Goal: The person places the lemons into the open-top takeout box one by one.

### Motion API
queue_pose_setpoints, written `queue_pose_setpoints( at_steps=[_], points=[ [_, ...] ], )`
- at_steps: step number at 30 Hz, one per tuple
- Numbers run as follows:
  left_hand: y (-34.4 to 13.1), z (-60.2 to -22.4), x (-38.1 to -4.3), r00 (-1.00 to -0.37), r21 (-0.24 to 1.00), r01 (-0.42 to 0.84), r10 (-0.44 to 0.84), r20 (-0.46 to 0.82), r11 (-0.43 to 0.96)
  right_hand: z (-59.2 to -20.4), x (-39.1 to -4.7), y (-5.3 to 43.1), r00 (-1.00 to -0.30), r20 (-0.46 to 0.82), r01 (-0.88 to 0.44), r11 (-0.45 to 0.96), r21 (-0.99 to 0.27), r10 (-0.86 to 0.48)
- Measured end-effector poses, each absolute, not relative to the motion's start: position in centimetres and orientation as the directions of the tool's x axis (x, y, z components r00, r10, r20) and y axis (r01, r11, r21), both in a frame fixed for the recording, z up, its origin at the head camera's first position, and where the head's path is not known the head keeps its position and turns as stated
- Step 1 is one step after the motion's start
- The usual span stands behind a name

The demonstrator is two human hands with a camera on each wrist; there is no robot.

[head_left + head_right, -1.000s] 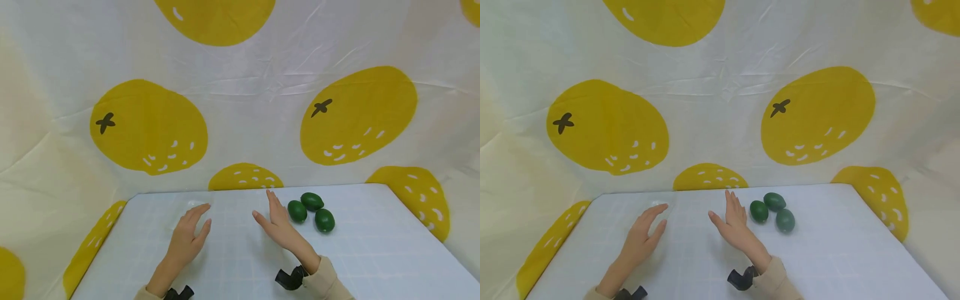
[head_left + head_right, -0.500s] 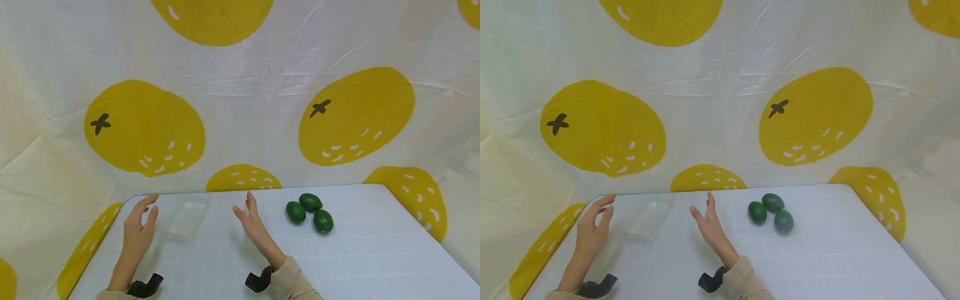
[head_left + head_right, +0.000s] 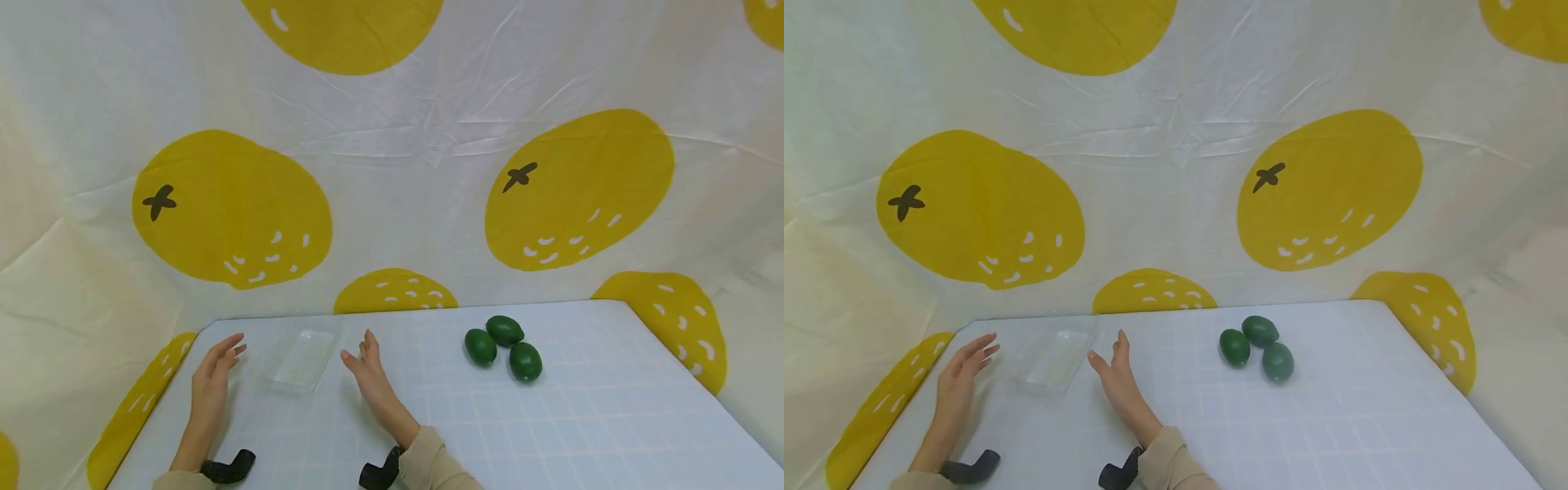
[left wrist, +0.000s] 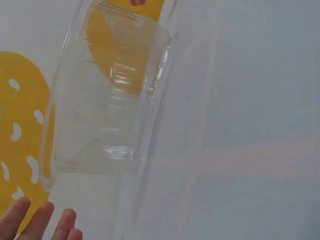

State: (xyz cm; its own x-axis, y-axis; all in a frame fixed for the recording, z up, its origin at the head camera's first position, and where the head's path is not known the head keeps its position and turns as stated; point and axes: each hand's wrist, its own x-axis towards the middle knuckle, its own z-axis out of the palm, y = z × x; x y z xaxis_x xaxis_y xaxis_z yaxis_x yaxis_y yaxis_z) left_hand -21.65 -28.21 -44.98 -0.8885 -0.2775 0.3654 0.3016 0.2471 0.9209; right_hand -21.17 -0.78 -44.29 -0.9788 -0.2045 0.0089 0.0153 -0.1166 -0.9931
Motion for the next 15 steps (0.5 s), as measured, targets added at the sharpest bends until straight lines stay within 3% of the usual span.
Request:
queue_pose_setpoints(
  at_steps=[4, 8, 15],
  points=[
    [-28.7, -46.5, -22.2, -0.930, 0.940, 0.335, -0.182, 0.320, -0.060, -45.7, -21.5, -1.7, -0.970, 0.044, -0.007, -0.151, -0.988, -0.239],
    [-29.3, -47.8, -22.4, -0.960, 0.920, 0.265, 0.005, 0.278, -0.288, -47.3, -21.5, -2.1, -0.950, 0.058, -0.012, -0.150, -0.989, -0.307],
    [-29.5, -48.5, -22.2, -0.955, 0.940, 0.240, 0.115, 0.273, -0.242, -48.5, -21.0, -2.2, -0.926, 0.087, -0.034, -0.149, -0.988, -0.366]
  ],
)
